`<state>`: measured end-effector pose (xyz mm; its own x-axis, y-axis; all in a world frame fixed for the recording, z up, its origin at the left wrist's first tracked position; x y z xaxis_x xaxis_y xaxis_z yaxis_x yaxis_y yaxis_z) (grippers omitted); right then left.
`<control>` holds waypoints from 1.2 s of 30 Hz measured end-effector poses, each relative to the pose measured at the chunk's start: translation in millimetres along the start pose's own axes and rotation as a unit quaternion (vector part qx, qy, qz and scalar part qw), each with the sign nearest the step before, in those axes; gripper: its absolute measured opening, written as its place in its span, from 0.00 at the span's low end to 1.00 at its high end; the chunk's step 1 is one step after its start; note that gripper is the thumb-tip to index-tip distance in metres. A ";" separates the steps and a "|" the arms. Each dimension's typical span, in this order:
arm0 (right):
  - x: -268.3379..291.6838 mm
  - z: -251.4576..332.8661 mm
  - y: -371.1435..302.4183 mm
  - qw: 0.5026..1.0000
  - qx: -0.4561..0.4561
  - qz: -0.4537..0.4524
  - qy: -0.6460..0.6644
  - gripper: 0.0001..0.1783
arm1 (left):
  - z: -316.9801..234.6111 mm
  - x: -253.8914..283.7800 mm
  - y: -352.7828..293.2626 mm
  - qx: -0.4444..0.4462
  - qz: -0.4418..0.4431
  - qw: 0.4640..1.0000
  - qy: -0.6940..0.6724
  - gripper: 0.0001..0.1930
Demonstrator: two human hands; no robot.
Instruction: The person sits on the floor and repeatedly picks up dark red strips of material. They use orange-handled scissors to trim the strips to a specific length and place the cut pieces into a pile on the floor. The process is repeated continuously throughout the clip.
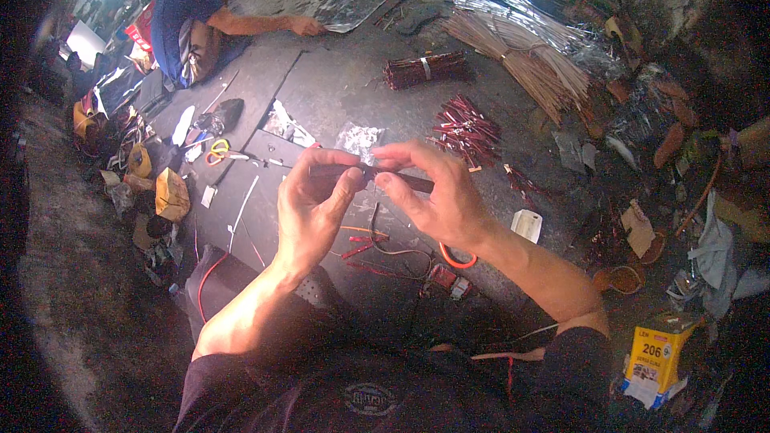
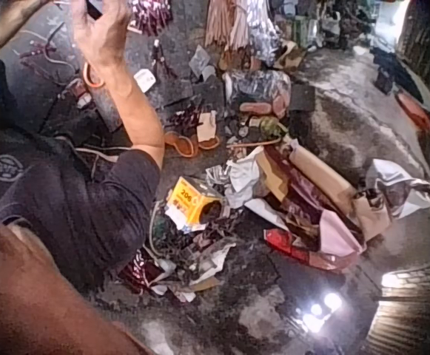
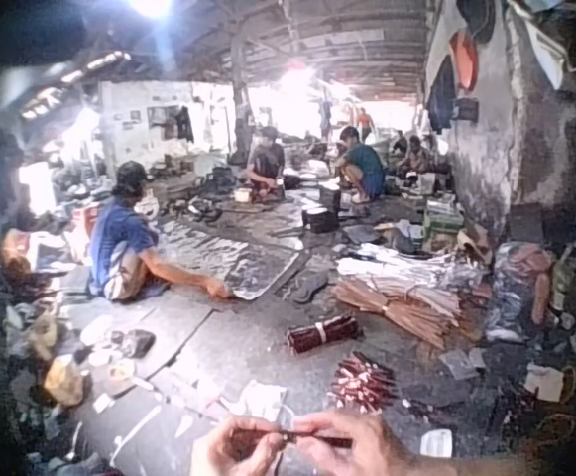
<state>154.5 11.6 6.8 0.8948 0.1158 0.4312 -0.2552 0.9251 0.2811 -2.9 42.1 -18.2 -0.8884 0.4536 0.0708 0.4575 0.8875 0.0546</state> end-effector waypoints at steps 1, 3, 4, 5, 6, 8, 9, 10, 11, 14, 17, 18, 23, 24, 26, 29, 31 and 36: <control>2.3 5.8 -1.3 1.000 0.007 -0.002 -0.013 0.11 | 0.9 0.1 0.7 0.010 0.002 1.000 -0.014 0.08; 4.6 12.0 -3.3 0.998 0.033 -0.004 -0.058 0.13 | 4.9 0.4 2.8 0.036 0.009 0.998 -0.056 0.09; 4.7 13.8 -5.1 0.995 0.052 -0.006 -0.091 0.14 | 7.3 0.4 4.6 0.051 0.015 0.995 -0.082 0.09; 4.6 15.0 -7.3 0.990 0.070 -0.008 -0.123 0.15 | 10.2 0.3 6.2 0.067 0.021 0.992 -0.109 0.10; 5.2 10.3 -9.6 0.989 0.069 -0.009 -0.131 0.15 | 14.5 -0.1 7.7 0.074 0.027 0.987 -0.143 0.11; 6.4 2.7 -12.4 0.987 0.067 -0.011 -0.146 0.15 | 16.2 -5.9 7.6 0.103 0.044 0.970 -0.215 0.11; 7.2 -6.2 -11.0 0.994 0.023 0.006 -0.104 0.15 | 17.3 -9.2 7.4 0.117 0.052 0.960 -0.251 0.12; 7.3 -11.8 -9.3 0.998 -0.021 0.024 -0.061 0.15 | 18.6 -9.0 7.7 0.109 0.059 0.961 -0.247 0.12; 5.4 -18.9 -8.9 0.997 -0.065 0.042 -0.018 0.15 | 22.9 -8.6 8.1 0.101 0.065 0.962 -0.244 0.13; 1.5 -36.4 -10.7 0.982 -0.135 0.014 0.129 0.15 | 31.1 -7.0 8.5 0.118 0.054 0.960 -0.250 0.12; 7.4 -1.4 -6.4 0.999 -0.009 -0.024 -0.022 0.15 | 36.4 -6.3 6.8 0.142 0.039 0.948 -0.281 0.11; 7.3 4.0 -6.7 0.998 0.022 -0.026 -0.056 0.15 | 37.6 -6.5 6.1 0.147 0.036 0.944 -0.295 0.11; 7.1 18.8 -10.8 0.981 0.112 -0.036 -0.152 0.16 | 35.6 -9.1 6.1 0.145 0.035 0.947 -0.283 0.12; 6.9 19.0 -11.2 0.980 0.116 -0.039 -0.157 0.16 | 36.1 -8.1 6.3 0.142 0.033 0.951 -0.272 0.12; 6.8 19.7 -12.9 0.977 0.123 -0.046 -0.168 0.16 | 31.3 -6.2 9.5 0.117 0.053 0.964 -0.235 0.11; 9.8 20.2 -12.9 0.978 0.112 -0.056 -0.165 0.17 | 25.5 -5.8 11.2 0.094 0.067 0.974 -0.197 0.10; 10.4 19.8 -14.0 0.977 0.116 -0.057 -0.172 0.16 | 20.5 -5.2 11.1 0.082 0.067 0.979 -0.172 0.10; 12.6 9.7 -4.6 0.997 0.032 -0.021 -0.067 0.15 | 13.9 -5.0 10.2 0.039 0.050 0.991 -0.117 0.10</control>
<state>163.5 5.3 19.2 0.8491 0.0237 0.5278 -0.2455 0.9023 0.3544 5.7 49.9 -31.9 -0.8277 0.5374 -0.1615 0.5469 0.8370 -0.0180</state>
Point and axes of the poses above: each hand's wrist, its own y-axis towards the middle knuckle, its own x-axis out of the back of the hand, z = x × y, the point moved 9 cm from there along y, towards the middle knuckle, and after that the axes turned 12 degrees about z, right-handed, at the moved point
